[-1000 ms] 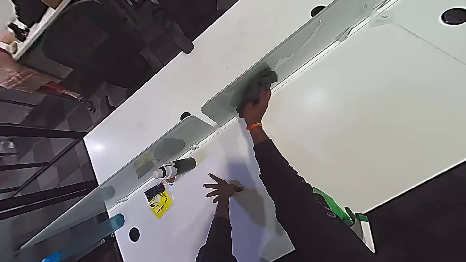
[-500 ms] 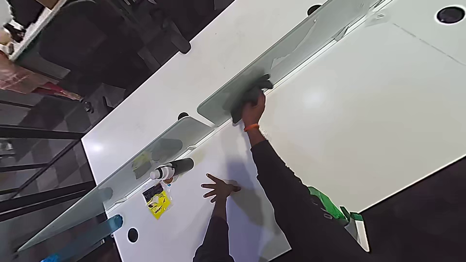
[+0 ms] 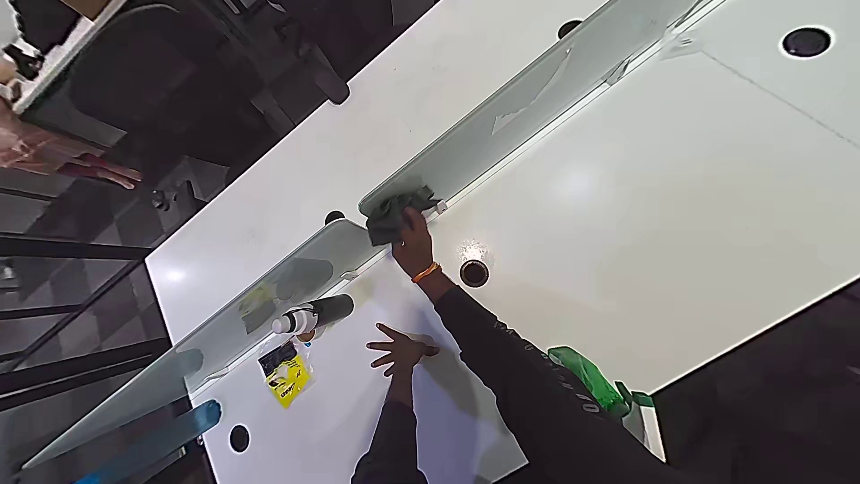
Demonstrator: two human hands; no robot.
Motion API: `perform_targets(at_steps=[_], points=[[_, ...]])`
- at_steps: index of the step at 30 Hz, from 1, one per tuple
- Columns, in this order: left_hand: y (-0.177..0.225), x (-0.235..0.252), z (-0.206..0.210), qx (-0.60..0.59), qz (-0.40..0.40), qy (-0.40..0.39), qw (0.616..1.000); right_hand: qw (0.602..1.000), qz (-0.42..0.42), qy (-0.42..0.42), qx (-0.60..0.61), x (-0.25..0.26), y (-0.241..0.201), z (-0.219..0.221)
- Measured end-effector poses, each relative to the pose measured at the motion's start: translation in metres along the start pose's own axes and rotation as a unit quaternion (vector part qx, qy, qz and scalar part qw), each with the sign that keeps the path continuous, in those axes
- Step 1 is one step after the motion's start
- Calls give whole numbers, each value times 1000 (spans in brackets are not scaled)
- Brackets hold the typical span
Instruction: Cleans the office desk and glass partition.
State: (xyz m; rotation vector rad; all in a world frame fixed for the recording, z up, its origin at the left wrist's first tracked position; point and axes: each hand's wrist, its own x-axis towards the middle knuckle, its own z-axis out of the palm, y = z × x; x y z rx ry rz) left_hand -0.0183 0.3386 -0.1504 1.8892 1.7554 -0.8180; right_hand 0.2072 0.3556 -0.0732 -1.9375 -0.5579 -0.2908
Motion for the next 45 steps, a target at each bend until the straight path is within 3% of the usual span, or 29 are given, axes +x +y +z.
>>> perform_targets(at_steps=[2,4,6,9,12,14,16,17,18,21,23,25,26,29,33,36,40,45], points=[[1,-3,-3,-14,1,-9,1000,995,7,-102,-17,-13,8,3],[1,-3,-3,-23,4,-5,1000,989,18,-144,-26,-13,11,1],[1,-1,-1,-16,2,2,1000,994,11,-108,-18,-6,6,-4],[1,0,0,-5,-3,-1,1000,999,-37,19,18,3,-11,-1],[0,1,0,-13,-1,-1,1000,998,-53,38,23,0,-18,8],[1,1,-1,-15,1,-2,1000,998,-38,-46,-14,-11,-6,11],[1,-1,-1,-23,-1,-5,1000,977,48,-200,-52,-23,11,5],[2,-3,-3,-32,0,-7,999,965,99,-239,-46,-25,20,1],[1,-4,-4,-37,1,-8,999,964,143,-224,-18,-26,30,-4],[-1,-4,-4,-40,6,-10,999,965,247,-18,91,-6,34,-29],[-3,-2,-2,-39,9,-8,999,948,259,142,120,30,33,-38],[0,-1,-3,-34,9,-5,999,934,237,225,148,59,29,-39],[0,0,-1,-31,8,-4,999,935,242,208,155,58,20,-40],[-1,2,1,-29,3,-4,1000,952,272,28,139,18,-4,-40],[-3,3,3,-21,20,-2,1000,944,196,-236,121,-33,6,-22],[-4,0,1,-16,28,8,999,937,199,-266,106,-62,-5,-17],[-7,1,3,-25,34,8,999,941,183,-277,66,-90,-21,-42],[-21,1,18,-99,73,51,991,965,130,-228,-3,-113,-39,-80]])
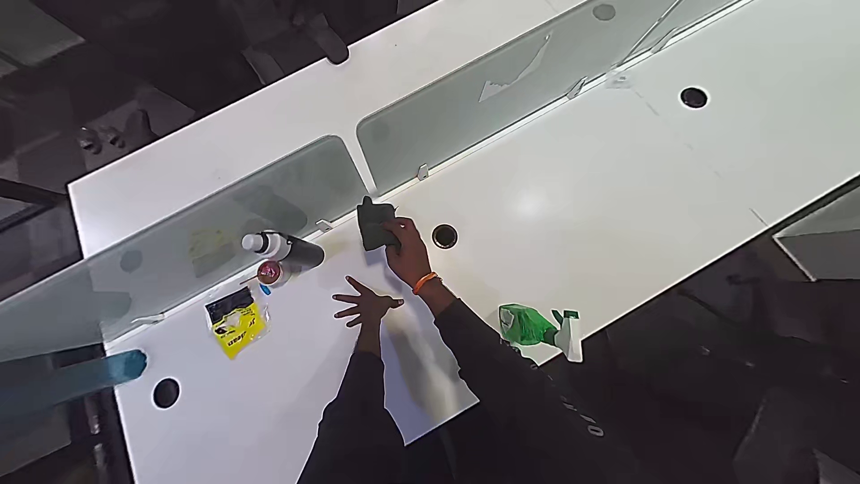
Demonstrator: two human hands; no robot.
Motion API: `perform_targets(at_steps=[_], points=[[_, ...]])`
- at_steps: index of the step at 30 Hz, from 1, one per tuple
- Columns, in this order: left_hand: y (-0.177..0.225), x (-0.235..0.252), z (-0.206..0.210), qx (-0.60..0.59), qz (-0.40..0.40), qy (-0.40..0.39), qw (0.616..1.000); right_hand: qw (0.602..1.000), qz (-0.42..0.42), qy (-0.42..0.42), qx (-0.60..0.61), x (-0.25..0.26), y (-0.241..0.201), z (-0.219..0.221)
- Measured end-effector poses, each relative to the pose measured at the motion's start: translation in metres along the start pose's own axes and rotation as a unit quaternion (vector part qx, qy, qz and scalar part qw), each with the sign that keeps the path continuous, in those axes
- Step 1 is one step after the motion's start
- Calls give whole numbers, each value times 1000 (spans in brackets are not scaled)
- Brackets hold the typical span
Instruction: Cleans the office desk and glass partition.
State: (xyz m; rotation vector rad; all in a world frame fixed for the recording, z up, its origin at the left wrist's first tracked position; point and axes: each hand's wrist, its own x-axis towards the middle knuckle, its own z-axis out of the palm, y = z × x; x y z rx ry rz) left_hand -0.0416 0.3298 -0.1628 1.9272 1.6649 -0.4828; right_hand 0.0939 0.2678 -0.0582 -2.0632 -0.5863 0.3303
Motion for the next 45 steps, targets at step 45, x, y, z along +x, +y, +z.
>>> perform_targets(at_steps=[45], points=[[-297,-8,-85,75,-13,-115,990,831,46,-363,-419,-140,-33,176]])
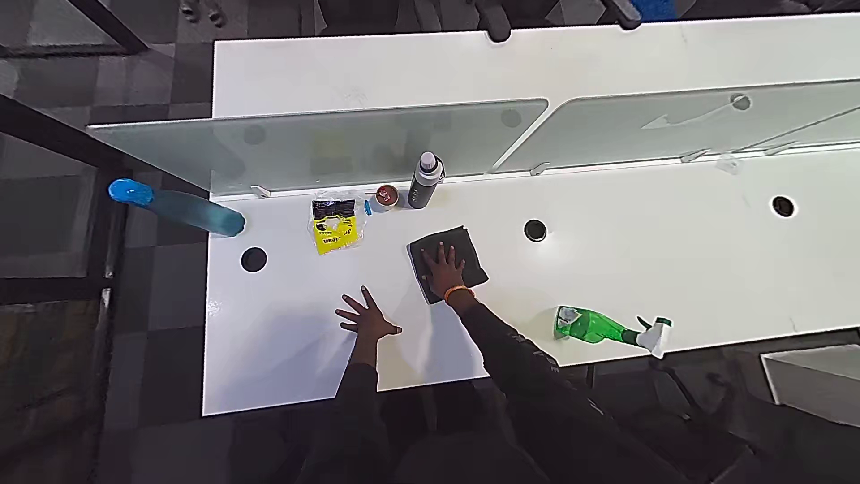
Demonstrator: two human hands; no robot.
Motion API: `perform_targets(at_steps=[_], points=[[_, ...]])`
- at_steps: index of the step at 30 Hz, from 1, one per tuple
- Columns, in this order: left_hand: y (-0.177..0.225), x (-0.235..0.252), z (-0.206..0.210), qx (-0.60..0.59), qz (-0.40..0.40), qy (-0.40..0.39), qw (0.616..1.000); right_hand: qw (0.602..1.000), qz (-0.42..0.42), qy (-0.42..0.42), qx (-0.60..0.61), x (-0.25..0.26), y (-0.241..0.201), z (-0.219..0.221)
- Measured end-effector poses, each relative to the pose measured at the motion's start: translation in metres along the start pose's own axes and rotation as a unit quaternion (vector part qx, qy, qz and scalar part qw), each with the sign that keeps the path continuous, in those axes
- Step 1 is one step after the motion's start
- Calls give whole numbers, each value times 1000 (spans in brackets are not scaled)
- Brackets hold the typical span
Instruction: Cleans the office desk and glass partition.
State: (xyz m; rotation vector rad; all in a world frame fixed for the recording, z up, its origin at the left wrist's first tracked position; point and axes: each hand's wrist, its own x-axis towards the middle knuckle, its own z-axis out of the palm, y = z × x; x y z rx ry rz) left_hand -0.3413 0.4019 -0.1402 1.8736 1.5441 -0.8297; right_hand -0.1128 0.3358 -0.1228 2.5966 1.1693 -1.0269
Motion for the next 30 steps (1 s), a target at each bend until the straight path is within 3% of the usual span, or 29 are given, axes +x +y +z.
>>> perform_targets(at_steps=[9,15,19,24,30], points=[[1,4,4,-5,-13,9,1000,999,24,30,15,62,-30,-39],[-1,2,8,-25,0,28,999,998,25,62,16,49,-34,-31],[-4,1,9,-40,12,38,998,1000,-6,24,9,9,-44,1],[-10,-4,6,-31,35,30,998,998,-56,-14,7,-77,-46,65],[-33,-9,5,41,85,26,995,993,-104,-61,-12,-181,9,132]])
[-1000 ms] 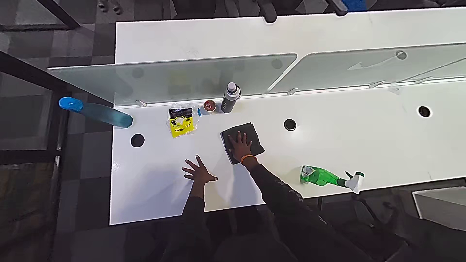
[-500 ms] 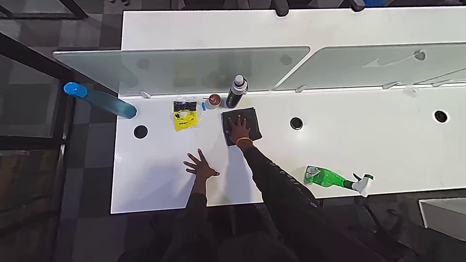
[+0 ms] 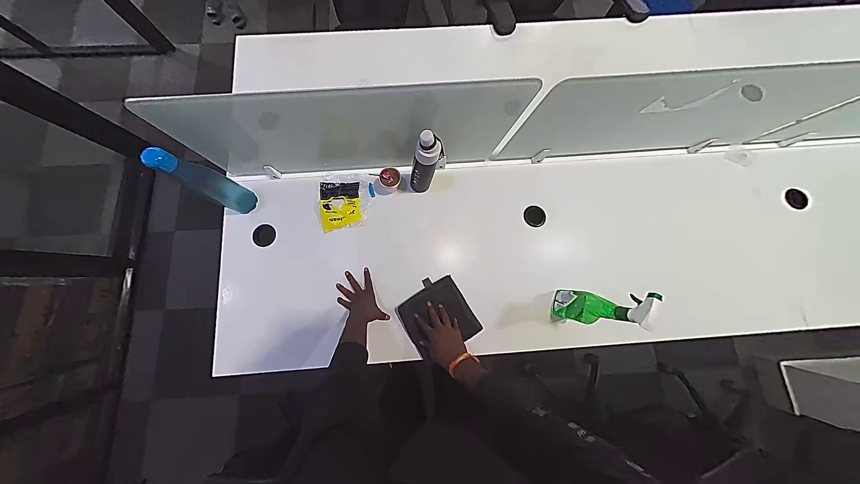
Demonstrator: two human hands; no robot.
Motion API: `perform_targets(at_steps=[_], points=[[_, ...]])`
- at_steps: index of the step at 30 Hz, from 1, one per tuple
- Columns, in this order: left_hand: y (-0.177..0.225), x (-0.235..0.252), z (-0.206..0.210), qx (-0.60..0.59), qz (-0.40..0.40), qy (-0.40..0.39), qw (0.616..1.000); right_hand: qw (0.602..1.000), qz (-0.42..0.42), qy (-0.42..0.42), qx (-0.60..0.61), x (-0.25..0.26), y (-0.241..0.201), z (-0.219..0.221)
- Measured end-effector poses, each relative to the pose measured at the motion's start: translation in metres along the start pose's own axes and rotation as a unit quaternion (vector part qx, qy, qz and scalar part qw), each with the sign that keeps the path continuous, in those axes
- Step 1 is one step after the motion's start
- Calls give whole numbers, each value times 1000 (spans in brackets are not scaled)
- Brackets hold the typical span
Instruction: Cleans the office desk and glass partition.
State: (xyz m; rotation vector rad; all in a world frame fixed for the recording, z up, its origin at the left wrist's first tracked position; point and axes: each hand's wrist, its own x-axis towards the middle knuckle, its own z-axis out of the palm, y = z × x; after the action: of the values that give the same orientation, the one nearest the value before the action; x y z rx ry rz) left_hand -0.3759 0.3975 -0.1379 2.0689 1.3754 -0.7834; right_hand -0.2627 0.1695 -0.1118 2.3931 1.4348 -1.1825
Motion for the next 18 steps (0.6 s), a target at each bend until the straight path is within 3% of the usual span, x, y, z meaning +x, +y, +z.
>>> perform_targets(at_steps=[3,5,9,15,18], points=[[-17,-9,7,16,23,30,999,1000,14,4,-11,-34,41,10],[-35,-19,9,0,31,56,998,998,66,17,-10,-45,65,6],[-83,-38,21,-12,-54,72,996,990,139,34,9,-46,101,1],[-138,-48,18,-51,-136,79,986,987,160,4,19,-31,83,-13],[-147,-44,21,-82,-146,58,984,993,117,-26,-14,-26,71,-16]])
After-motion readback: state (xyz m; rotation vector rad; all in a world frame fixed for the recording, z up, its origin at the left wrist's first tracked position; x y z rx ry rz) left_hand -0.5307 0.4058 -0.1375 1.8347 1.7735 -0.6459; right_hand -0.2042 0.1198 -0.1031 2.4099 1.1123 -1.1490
